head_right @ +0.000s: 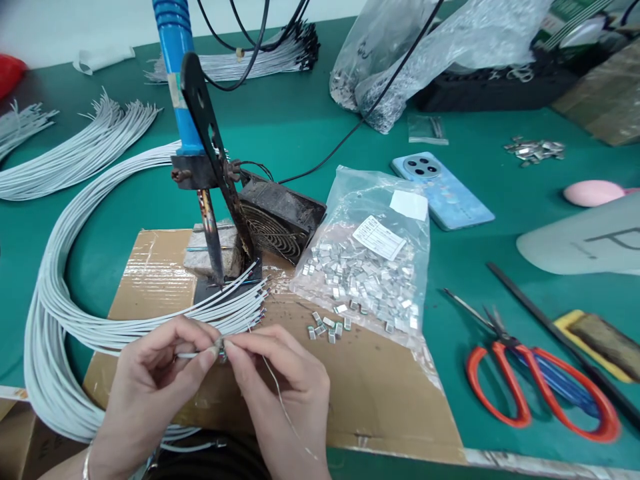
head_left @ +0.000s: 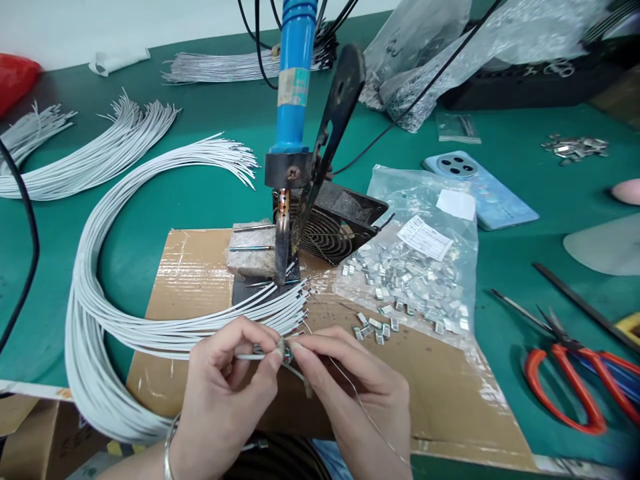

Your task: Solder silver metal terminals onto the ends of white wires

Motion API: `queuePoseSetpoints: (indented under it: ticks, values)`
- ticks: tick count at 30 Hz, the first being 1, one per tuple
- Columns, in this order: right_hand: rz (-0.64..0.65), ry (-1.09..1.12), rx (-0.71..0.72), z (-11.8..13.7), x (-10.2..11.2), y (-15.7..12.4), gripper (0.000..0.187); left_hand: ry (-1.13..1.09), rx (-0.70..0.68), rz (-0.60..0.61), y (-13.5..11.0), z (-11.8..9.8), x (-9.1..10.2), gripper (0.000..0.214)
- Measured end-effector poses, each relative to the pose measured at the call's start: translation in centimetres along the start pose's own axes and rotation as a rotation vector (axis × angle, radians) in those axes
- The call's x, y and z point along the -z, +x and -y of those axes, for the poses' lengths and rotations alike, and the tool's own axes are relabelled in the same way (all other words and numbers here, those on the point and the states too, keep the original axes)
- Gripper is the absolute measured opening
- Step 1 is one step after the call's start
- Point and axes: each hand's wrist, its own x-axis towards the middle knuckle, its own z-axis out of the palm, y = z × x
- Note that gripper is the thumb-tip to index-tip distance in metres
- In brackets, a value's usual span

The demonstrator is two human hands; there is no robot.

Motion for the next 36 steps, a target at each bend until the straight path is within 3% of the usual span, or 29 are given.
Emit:
queuePoseSetpoints:
  ticks: [12, 17, 21, 25, 28, 31, 36]
  values:
    - [-0.009, -0.071, 0.045, -0.3, 0.1, -0.2, 0.010, -0.078, -0.018, 0.009, 0.3, -0.4, -0.5, 0.016]
    - [-0.106, -0.175, 0.120, -0.4, -0.1, -1.1, 0.034, -0.048, -0.006, -0.019, 0.7, -0.2, -0.7, 0.013]
    - [-0.146, -0.275, 0.020, -0.3, -0.2, -1.7, 0.025, 0.008, 0.013, -0.053, 1.3, -0.1, -0.7, 0.011]
    - [-0.129, -0.401, 0.134, 0.0, -0.1, -1.3, 0.010, 0.023, 0.052, -0.056, 1.9, -0.7, -0.8, 0.008]
    - [-0.083, -0.447, 0.245, 0.1, 0.0, -0.6, 0.021, 0.034, 0.068, -0.068, 2.3, -1.3, -0.8, 0.006]
    - [-0.078, -0.436, 0.296, 0.1, -0.1, -0.1, 0.021, 0.033, 0.068, -0.083, 2.7, -1.4, -0.7, 0.006]
    - [-0.100, -0.342, 0.246, -0.3, -0.5, -0.3, 0.017, 0.015, 0.076, -0.106, 3.3, -1.2, -0.7, 0.006]
